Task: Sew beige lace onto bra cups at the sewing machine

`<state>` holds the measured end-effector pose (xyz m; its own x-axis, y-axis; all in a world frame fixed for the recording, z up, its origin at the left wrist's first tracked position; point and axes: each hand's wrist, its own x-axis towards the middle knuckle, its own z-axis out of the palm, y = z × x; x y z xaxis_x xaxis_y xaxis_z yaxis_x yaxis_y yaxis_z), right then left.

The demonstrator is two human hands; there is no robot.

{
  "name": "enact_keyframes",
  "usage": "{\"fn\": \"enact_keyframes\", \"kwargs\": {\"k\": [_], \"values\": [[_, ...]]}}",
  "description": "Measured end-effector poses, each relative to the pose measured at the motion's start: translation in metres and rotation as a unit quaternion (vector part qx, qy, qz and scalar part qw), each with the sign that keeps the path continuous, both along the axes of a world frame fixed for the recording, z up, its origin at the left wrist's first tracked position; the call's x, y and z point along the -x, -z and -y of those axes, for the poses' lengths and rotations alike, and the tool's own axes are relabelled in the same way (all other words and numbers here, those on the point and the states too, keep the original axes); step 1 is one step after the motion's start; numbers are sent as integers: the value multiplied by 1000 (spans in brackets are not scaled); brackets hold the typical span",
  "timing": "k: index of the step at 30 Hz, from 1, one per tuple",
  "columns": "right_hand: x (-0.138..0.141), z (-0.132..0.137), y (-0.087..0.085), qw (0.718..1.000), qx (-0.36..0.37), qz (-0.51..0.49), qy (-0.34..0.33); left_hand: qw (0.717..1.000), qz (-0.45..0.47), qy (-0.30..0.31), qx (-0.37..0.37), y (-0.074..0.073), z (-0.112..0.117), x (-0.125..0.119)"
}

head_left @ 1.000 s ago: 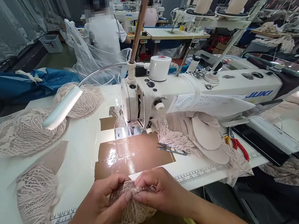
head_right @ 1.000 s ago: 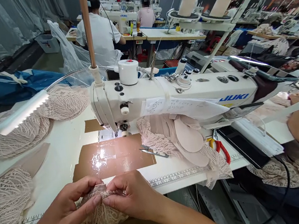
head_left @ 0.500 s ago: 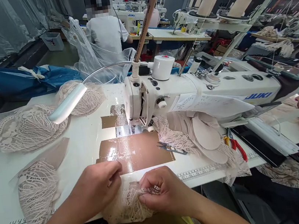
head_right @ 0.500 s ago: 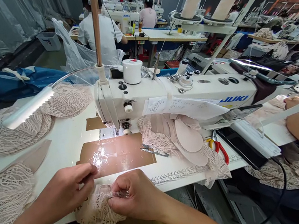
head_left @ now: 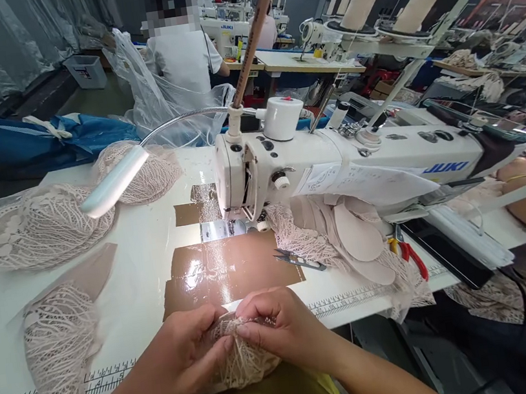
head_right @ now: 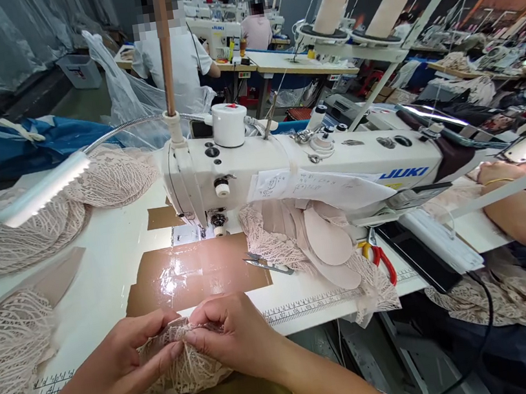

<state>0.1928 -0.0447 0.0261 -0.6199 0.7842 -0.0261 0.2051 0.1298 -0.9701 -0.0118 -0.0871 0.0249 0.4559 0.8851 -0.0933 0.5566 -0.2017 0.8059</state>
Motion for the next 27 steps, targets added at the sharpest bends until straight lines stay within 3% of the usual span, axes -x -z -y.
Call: {"fn": "enact_keyframes", "kwargs": {"k": [6, 12, 21, 27], "values": [[2, 5, 7, 999, 21, 33, 31, 999, -34, 0, -36, -7, 6, 0], [1, 8, 10, 998, -25, 40, 49, 997, -58, 38, -35, -5, 6, -4], [-2, 3, 15, 1000, -4, 24, 18, 999, 17, 34, 26, 1, 1, -6], [-3, 2, 11, 1000, 5, 5, 7, 998, 51, 4, 42, -4, -2, -5]]}}
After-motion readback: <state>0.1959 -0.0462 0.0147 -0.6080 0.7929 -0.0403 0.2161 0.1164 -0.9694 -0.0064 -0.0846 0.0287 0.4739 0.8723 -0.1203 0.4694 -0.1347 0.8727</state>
